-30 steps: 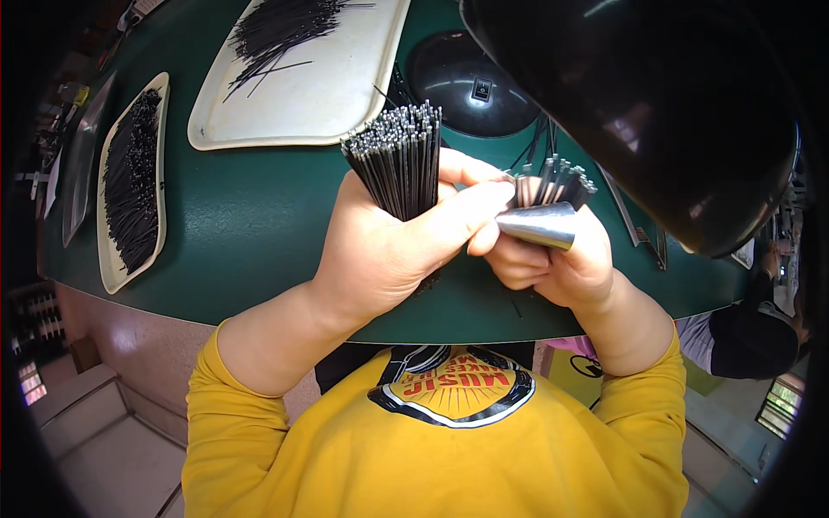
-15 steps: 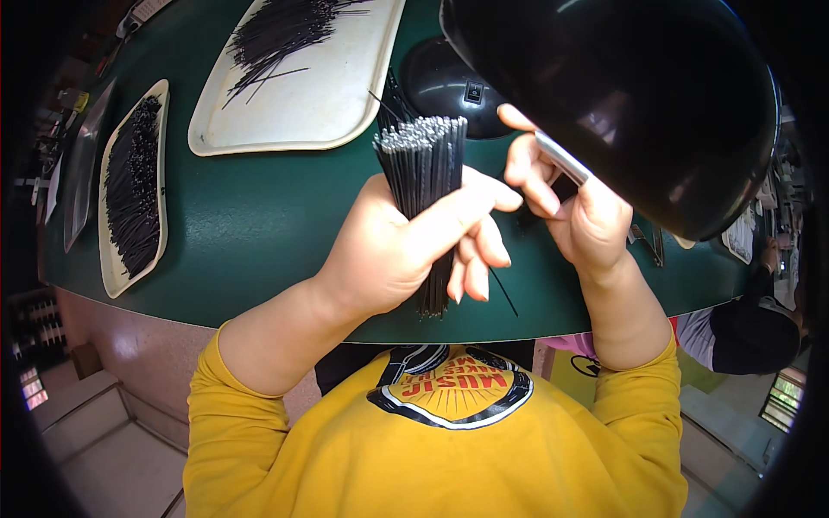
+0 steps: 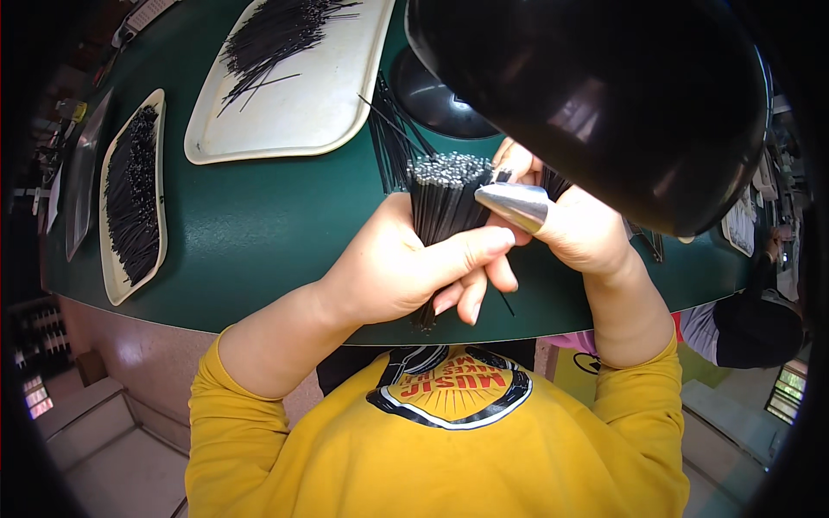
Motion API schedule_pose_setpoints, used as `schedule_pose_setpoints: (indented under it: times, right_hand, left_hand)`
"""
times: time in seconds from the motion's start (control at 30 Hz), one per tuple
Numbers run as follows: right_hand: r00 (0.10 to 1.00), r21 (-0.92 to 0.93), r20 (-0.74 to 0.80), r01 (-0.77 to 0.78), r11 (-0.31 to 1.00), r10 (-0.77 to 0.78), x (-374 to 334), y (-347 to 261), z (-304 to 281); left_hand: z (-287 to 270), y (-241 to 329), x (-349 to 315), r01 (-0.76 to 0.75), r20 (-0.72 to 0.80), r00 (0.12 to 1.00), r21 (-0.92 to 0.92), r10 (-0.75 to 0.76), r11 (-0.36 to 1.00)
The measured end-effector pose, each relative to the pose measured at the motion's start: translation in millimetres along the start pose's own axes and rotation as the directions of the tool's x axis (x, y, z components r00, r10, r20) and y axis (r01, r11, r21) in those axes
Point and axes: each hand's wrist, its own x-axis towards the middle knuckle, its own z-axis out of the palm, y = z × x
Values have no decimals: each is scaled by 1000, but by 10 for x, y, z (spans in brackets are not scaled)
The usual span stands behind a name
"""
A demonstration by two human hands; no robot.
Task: The person holds a bundle of pins in one hand while sorting, aligning, and arranging individual pins with the other hand under a desk lamp.
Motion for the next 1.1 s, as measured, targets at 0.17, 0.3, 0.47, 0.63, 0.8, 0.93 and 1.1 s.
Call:
schedule_pose_setpoints:
  times: [0.17,0.3,0.47,0.63,0.8,0.93,1.1]
  right_hand:
    - [991,-247,-65,96,964,-115,-10,-59,5]
    - [981,-265,-66,159,951,-183,-65,133,-111]
    - [971,-414,-126,135,900,-204,-43,128,-28]
    - [994,63,-102,-23,998,29,-61,74,-105]
    - [999,105,41,-4,995,0,9,42,-50]
    - [995,140,72,61,988,-71,35,-8,-38]
    - [999,144,6,-40,989,39,-16,27,-155]
  left_hand:
    - [-81,-45,42,-85,-168,982,11,86,996]
    - [-60,-10,32,-84,-192,979,-47,73,995]
    - [-76,-11,32,-77,-161,985,-68,65,995]
    - [-87,-19,26,-80,-138,989,-169,57,982]
    - [-125,6,14,155,70,988,-396,-139,905]
    - [-91,-2,13,97,15,995,-303,-97,948]
    - [-41,49,8,48,-40,998,-148,-54,988]
